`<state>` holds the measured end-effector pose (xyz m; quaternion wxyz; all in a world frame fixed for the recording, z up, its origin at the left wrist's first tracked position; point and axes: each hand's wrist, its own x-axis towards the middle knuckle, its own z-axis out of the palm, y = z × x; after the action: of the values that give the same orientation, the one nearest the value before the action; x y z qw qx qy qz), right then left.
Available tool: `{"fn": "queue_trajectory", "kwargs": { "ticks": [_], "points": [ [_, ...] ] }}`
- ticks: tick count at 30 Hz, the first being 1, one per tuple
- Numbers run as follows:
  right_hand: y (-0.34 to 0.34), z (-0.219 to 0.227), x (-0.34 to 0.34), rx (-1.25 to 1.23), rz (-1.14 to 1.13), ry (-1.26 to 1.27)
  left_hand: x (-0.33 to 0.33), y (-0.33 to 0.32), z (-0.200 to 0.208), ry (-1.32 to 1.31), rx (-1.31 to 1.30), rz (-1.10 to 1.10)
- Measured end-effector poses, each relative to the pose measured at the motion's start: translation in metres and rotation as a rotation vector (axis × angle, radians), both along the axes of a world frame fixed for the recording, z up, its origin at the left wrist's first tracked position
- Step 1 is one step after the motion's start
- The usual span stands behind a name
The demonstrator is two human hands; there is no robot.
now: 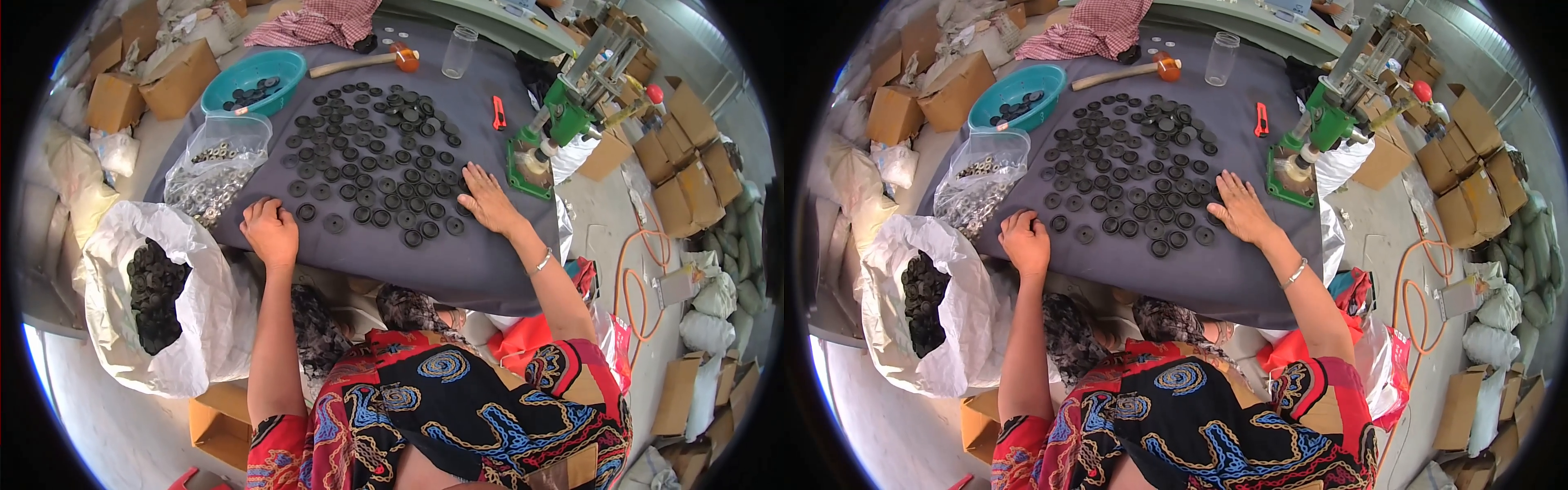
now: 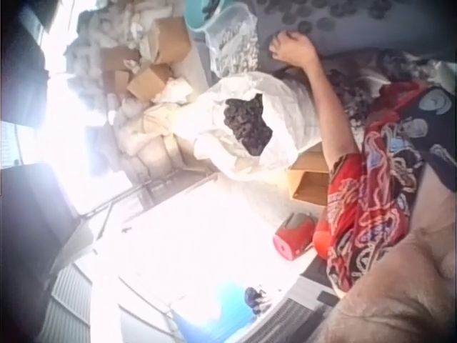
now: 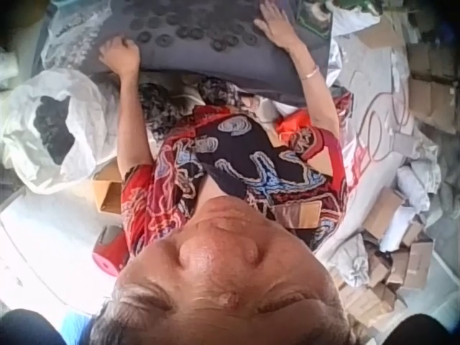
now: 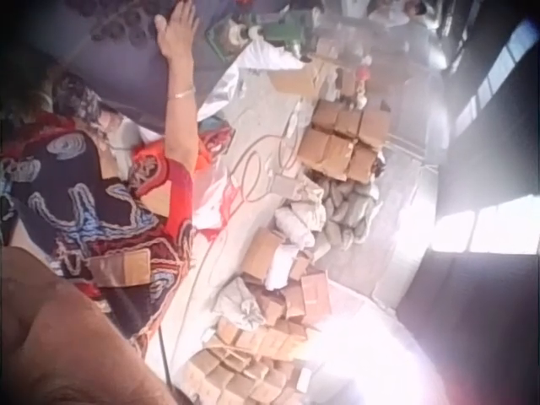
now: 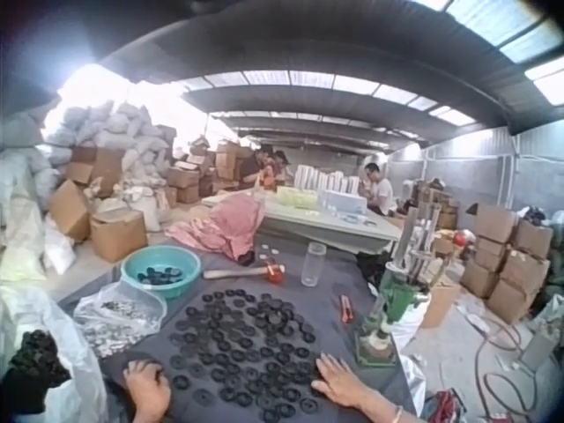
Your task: The person sorts black rubber grommets by hand, organizing them on a worktable.
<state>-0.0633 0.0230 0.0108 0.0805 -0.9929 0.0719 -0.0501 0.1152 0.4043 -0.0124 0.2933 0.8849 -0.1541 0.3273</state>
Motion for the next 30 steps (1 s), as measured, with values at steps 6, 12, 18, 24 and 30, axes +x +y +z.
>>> {"fn": "queue_trajectory", "kwargs": {
  "ticks": [6,12,18,24,30],
  "points": [
    [0.007,0.018,0.029,0.024,0.002,-0.143,0.002,0.001,-0.002,-0.019,-0.001,0.004],
    [0.018,0.019,0.062,-0.005,0.101,-0.073,0.001,-0.001,0.000,0.030,0.024,0.011],
    [0.023,0.009,0.059,-0.034,0.135,0.040,0.001,0.000,0.000,-0.010,-0.003,0.008],
    [0.008,0.010,0.051,-0.003,0.092,-0.082,0.001,-0.001,0.002,-0.018,-0.010,-0.009],
    [-0.016,0.015,0.076,-0.017,-0.022,-0.121,0.001,0.000,-0.001,-0.010,-0.012,-0.011]
  ]
}}
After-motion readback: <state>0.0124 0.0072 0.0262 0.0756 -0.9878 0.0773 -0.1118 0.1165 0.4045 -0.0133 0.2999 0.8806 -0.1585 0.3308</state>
